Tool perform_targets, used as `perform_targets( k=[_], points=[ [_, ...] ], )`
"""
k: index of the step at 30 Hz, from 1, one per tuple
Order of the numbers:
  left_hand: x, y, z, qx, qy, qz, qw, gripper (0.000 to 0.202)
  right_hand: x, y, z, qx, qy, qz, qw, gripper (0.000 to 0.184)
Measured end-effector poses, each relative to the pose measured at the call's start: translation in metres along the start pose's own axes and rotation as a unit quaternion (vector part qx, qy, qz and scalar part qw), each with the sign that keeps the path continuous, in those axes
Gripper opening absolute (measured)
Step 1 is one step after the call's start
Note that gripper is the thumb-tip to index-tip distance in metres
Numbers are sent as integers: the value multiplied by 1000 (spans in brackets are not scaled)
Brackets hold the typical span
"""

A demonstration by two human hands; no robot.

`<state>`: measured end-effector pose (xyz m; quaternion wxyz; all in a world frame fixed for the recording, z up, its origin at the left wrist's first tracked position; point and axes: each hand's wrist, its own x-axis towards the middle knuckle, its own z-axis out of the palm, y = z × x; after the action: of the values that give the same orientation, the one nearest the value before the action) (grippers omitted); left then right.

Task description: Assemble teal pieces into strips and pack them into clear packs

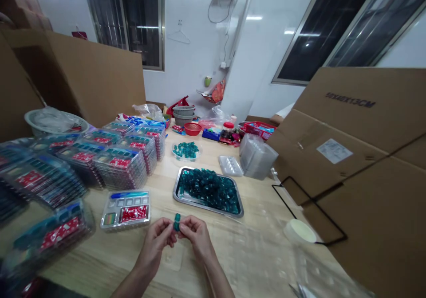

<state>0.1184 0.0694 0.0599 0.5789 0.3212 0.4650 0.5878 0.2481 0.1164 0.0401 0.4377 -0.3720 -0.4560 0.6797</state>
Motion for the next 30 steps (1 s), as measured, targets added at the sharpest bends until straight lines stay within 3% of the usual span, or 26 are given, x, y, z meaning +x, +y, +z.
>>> perform_targets(
  k=[9, 12, 16, 20, 24, 27, 30],
  points=[
    [-4, 0, -2, -107, -24, -89, 990, 27, -20, 2, 18, 45, 15, -9, 999, 28],
    [-4, 0, -2, -101, -13, -98, 990, 27, -20, 0, 17, -3, 29, -25, 999, 28],
    [-4, -10, -6, -25, 35, -67, 997, 24, -5, -4, -1, -141, 68, -74, 985, 26],
    [-3, -27, -14, 64, 56, -50, 995, 17, 12, -8, -13, -331, 47, -116, 935, 17],
    [-2, -41, -19, 101, 45, -46, 993, 14, 16, -6, -4, -485, -30, -161, 859, 16],
    [-2, -46, -22, 111, 40, -41, 992, 14, 16, 0, 4, -560, -58, -191, 804, 20],
    [0, -48, -24, 117, 37, -41, 992, 15, 20, 5, 5, -593, -88, -211, 772, 24]
  ],
)
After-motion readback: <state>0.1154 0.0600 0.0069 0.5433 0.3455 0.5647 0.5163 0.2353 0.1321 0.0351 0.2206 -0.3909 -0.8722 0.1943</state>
